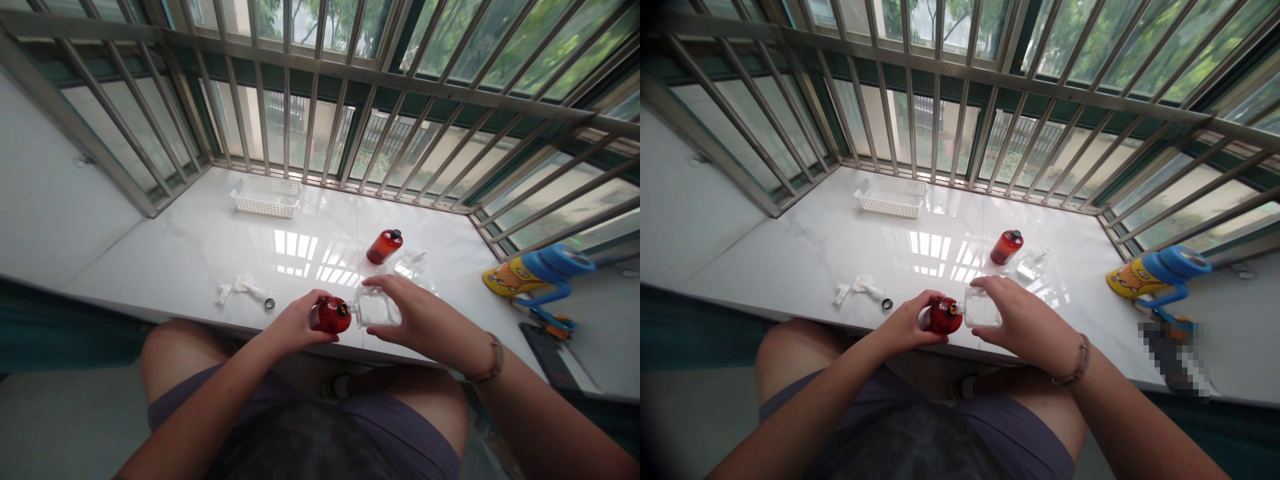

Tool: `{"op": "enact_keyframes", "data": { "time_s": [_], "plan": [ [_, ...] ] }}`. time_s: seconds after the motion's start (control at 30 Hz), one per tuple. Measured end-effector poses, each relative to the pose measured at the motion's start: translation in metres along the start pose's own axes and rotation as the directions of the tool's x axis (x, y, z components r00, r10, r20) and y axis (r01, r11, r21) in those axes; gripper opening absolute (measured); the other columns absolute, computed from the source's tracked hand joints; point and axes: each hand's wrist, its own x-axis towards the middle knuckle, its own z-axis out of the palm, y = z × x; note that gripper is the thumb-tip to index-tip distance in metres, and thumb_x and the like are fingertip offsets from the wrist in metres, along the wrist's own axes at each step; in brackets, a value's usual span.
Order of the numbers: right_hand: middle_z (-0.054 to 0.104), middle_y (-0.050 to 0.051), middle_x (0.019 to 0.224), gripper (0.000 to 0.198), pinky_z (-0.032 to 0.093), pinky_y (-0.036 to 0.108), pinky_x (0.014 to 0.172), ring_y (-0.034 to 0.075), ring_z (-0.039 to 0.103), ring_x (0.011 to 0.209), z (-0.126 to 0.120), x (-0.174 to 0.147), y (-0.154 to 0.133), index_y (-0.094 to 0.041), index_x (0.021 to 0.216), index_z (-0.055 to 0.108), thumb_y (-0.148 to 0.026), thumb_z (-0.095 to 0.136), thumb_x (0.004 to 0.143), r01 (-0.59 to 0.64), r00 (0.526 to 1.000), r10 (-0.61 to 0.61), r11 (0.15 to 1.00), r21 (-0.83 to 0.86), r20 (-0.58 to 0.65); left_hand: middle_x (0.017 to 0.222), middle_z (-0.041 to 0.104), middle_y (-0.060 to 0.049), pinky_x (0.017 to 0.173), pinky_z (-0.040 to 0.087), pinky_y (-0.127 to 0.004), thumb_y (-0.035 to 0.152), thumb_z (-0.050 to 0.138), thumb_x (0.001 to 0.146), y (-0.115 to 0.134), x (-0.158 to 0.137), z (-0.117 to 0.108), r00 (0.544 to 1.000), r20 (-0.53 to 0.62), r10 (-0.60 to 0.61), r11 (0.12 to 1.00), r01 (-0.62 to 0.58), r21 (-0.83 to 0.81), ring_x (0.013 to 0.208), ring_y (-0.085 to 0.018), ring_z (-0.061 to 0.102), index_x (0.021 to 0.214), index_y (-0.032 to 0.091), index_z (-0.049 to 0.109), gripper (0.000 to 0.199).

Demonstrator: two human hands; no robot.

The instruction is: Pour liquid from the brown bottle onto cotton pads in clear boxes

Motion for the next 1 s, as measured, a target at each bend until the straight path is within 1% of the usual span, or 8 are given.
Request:
{"op": "enact_keyframes", "data": {
  "time_s": [0.4, 0.83, 1.0],
  "plan": [
    [0.071, 0.010, 0.139, 0.068, 0.059, 0.050, 0.108, 0.034, 0.070, 0.128, -0.0003, -0.0002, -0.0008, -0.028, 0.145, 0.055, -0.036, 0.087, 0.085, 0.007, 1.000, -0.007, 1.000, -0.006, 0.002, 0.136, 0.073, -0.004, 0.109, 0.053, -0.040, 0.037, 0.101, 0.068, -0.0054, -0.0003, 0.0006, 1.000, -0.002, 0.011, 1.000, -0.011, 0.004, 0.123, -0.030, 0.071, 0.137, 0.031, 0.062, 0.080],
    [0.071, 0.011, 0.138, 0.065, 0.059, 0.049, 0.107, 0.034, 0.071, 0.126, -0.0015, 0.0002, 0.0000, -0.028, 0.144, 0.057, -0.039, 0.086, 0.087, 0.020, 1.000, -0.020, 1.000, -0.021, 0.004, 0.135, 0.074, -0.004, 0.110, 0.052, -0.041, 0.036, 0.101, 0.067, -0.0044, -0.0003, 0.0011, 1.000, -0.005, 0.022, 1.000, -0.022, 0.000, 0.123, -0.030, 0.071, 0.137, 0.031, 0.063, 0.080],
    [0.071, 0.011, 0.140, 0.065, 0.059, 0.050, 0.108, 0.034, 0.070, 0.127, -0.0029, 0.0013, -0.0010, -0.026, 0.144, 0.057, -0.038, 0.086, 0.087, 0.010, 1.000, -0.009, 1.000, -0.026, 0.029, 0.135, 0.074, -0.003, 0.109, 0.053, -0.041, 0.036, 0.101, 0.067, -0.0056, -0.0001, 0.0008, 1.000, 0.000, 0.022, 1.000, -0.022, 0.010, 0.122, -0.030, 0.071, 0.137, 0.031, 0.062, 0.080]
  ]
}}
